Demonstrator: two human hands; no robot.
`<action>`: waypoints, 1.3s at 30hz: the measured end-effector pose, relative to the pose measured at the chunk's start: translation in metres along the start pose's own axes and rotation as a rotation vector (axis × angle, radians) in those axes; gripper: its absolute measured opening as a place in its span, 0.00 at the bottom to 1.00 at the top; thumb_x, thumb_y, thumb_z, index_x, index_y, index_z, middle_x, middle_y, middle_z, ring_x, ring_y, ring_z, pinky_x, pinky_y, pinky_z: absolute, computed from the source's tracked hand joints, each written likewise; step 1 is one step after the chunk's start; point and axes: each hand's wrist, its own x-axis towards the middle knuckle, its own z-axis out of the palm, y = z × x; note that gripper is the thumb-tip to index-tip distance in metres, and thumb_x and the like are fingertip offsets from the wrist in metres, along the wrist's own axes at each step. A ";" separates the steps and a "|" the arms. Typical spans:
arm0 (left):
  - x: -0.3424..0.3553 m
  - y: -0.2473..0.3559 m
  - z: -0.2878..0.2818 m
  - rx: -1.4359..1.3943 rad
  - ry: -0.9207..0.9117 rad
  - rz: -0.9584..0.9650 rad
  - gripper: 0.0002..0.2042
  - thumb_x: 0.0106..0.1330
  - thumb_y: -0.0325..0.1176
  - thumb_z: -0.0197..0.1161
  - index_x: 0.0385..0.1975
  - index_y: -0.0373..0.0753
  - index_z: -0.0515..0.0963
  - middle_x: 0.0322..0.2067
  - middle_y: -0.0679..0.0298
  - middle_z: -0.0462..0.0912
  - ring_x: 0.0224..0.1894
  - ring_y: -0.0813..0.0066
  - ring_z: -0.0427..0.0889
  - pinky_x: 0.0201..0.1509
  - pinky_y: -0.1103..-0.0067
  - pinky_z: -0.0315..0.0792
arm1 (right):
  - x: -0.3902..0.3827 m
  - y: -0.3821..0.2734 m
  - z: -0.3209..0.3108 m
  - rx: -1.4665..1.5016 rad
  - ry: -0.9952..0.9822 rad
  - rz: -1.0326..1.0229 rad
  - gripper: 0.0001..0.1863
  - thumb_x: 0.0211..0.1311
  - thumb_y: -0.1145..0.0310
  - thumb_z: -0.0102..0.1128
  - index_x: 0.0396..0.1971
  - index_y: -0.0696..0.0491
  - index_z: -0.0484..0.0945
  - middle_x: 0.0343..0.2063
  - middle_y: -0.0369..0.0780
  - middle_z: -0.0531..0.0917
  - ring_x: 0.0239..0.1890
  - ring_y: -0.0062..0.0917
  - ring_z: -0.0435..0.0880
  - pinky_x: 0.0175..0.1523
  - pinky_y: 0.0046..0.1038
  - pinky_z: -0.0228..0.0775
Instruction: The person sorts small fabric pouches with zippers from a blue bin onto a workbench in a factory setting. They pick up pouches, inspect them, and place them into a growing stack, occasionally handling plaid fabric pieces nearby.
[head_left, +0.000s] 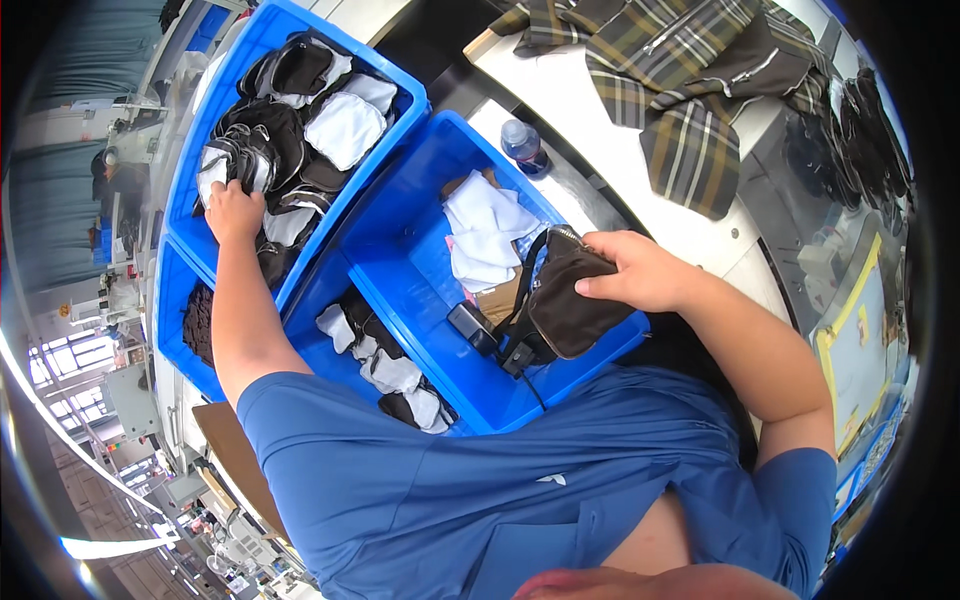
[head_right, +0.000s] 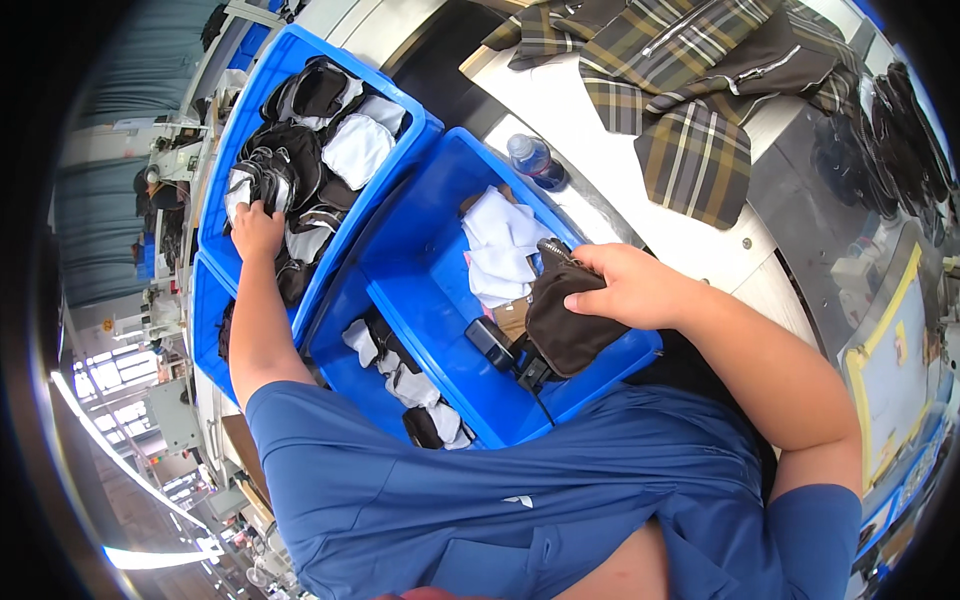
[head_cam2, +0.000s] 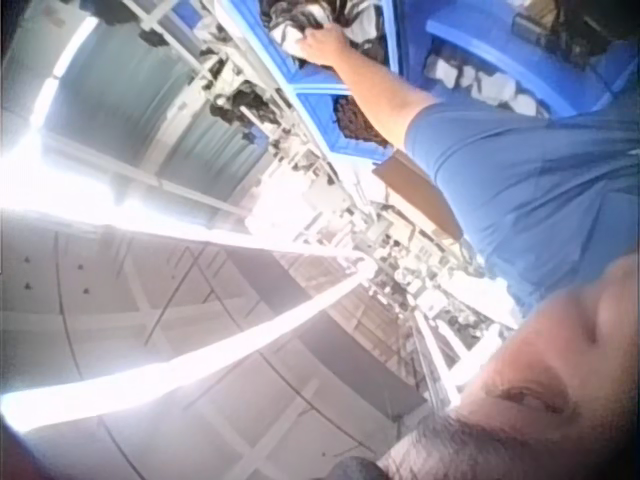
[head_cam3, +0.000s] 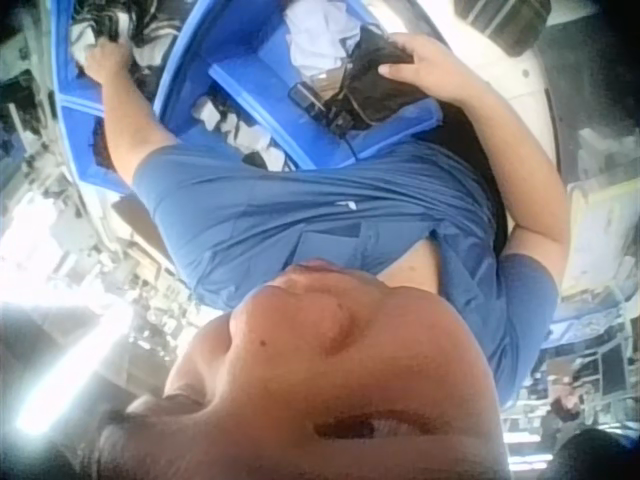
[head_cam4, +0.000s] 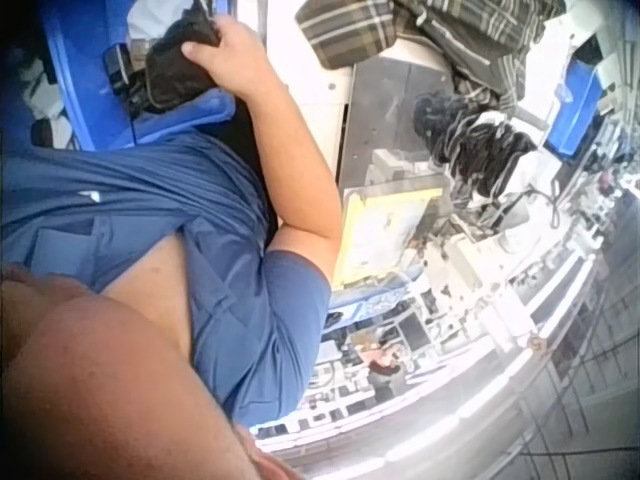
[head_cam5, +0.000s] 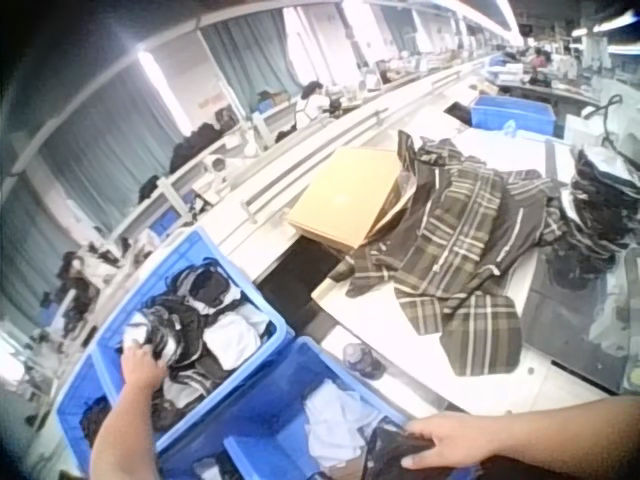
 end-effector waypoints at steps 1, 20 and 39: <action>0.001 -0.002 0.007 0.020 0.012 -0.039 0.16 0.62 0.39 0.56 0.44 0.38 0.82 0.47 0.53 0.79 0.51 0.55 0.80 0.53 0.60 0.74 | 0.000 0.002 0.000 0.029 -0.005 0.003 0.16 0.62 0.64 0.66 0.41 0.61 0.77 0.34 0.45 0.83 0.38 0.31 0.81 0.45 0.32 0.72; -0.159 0.275 -0.267 -1.239 0.703 0.978 0.26 0.52 0.17 0.67 0.53 0.33 0.70 0.42 0.47 0.81 0.42 0.51 0.82 0.49 0.65 0.77 | -0.106 -0.032 -0.046 1.090 0.602 -0.421 0.18 0.59 0.78 0.53 0.51 0.63 0.72 0.44 0.44 0.82 0.48 0.28 0.81 0.55 0.30 0.73; -0.150 0.489 -0.510 -1.305 1.221 0.799 0.22 0.49 0.23 0.68 0.49 0.38 0.79 0.40 0.57 0.86 0.39 0.54 0.85 0.42 0.68 0.78 | -0.328 0.111 -0.044 0.960 0.734 -0.364 0.08 0.70 0.70 0.55 0.45 0.56 0.75 0.39 0.42 0.82 0.39 0.26 0.84 0.46 0.32 0.79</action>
